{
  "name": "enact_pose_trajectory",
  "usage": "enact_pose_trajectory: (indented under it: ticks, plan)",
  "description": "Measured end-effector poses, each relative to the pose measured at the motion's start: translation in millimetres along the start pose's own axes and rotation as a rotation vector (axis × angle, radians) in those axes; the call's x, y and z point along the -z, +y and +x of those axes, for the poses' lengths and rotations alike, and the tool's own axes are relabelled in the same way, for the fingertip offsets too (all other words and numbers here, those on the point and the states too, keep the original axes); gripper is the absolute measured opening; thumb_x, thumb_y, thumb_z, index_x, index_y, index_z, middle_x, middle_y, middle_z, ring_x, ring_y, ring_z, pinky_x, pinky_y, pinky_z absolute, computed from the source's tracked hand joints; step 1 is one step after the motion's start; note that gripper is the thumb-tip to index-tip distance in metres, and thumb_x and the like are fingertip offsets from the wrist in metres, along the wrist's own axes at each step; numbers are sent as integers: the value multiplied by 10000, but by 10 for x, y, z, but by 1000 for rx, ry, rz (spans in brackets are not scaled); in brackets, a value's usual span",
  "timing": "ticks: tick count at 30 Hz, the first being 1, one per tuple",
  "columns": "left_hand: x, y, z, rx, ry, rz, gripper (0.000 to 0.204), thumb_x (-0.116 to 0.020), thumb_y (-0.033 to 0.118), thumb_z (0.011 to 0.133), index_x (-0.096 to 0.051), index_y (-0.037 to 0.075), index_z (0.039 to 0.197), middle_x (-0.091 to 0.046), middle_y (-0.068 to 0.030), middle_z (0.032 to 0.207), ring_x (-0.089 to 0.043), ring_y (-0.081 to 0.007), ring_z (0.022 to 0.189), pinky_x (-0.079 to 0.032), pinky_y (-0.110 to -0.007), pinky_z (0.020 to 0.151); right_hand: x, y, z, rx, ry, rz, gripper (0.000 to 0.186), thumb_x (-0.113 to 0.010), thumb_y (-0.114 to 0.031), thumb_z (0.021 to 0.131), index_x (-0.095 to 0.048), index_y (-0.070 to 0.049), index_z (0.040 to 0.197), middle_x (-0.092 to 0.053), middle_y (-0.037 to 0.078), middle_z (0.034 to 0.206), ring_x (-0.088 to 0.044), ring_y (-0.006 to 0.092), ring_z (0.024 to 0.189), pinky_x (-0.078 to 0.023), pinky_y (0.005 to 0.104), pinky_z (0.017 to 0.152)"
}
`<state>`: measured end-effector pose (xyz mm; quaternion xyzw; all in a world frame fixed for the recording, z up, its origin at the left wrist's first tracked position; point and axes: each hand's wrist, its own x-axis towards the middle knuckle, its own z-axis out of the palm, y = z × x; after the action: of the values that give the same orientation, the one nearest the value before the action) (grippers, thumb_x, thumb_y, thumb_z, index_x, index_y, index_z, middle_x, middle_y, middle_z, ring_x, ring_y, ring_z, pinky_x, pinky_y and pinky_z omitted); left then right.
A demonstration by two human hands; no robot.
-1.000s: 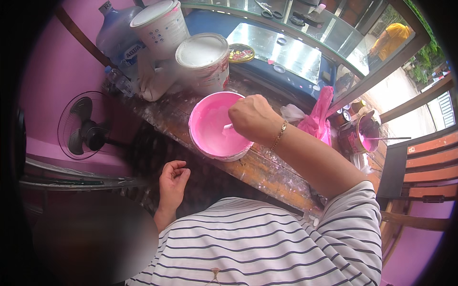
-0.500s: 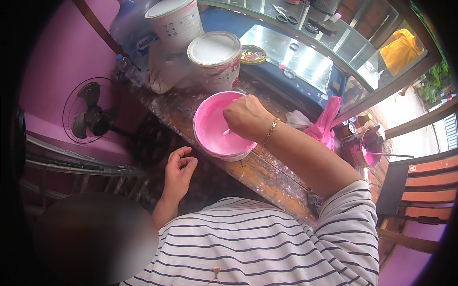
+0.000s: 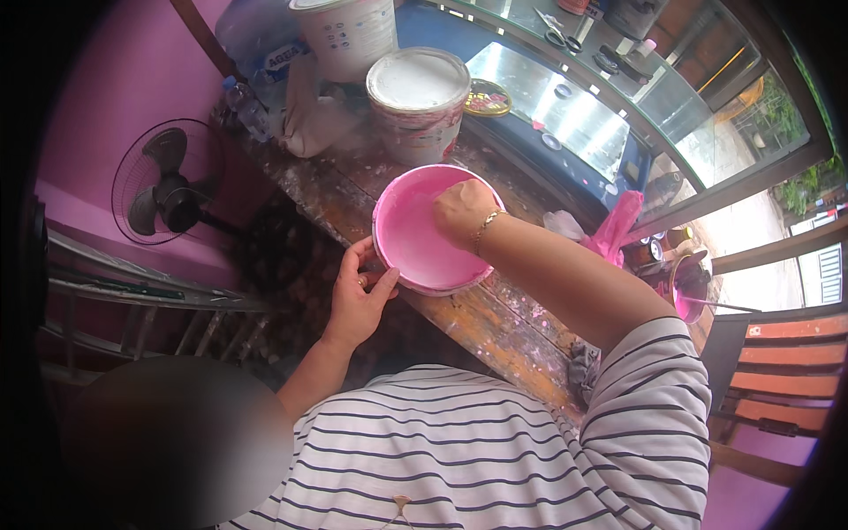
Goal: The person opens a white bag and pours a white powder into a pink bucket containing liquid. They stir the mixture with a pink paintbrush, wipe their hands with a cloth, and scrape excess paint from the brush using a metal tool.
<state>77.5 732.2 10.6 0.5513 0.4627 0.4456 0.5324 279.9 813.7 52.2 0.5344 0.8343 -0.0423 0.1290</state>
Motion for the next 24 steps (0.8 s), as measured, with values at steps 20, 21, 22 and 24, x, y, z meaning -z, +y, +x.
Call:
enact_pose_trajectory:
  ticks: [20,21,22,24]
  plan:
    - [-4,-15,15,-53,-24,112,493,-686,68,827,-423,26,1242,-525,-109,1165,-570,-144,921,-514,-278,751,-59,-113,-62,5,15,84,137,-575,-130,752,-689,-53,748,-663,145,757,-658,298,763,-504,394,654]
    - [-5,-9,19,-68,-18,124,490,-686,66,826,-426,24,1239,-528,-110,1162,-571,-145,924,-508,-284,769,-72,-101,-102,-31,-29,103,135,-576,-121,746,-692,-54,750,-668,136,752,-662,299,768,-508,392,655]
    - [-2,6,15,-58,-20,116,488,-686,62,825,-427,23,1237,-531,-110,1157,-570,-147,931,-502,-286,784,-37,-123,-130,-67,-74,123,133,-576,-113,740,-696,-54,752,-673,126,746,-667,300,774,-512,390,656]
    - [5,40,9,-37,-26,99,485,-684,55,823,-431,20,1234,-537,-110,1147,-569,-150,944,-489,-292,814,85,-177,-174,-86,-195,170,136,-587,-127,742,-695,-48,762,-675,127,756,-666,308,785,-515,390,669]
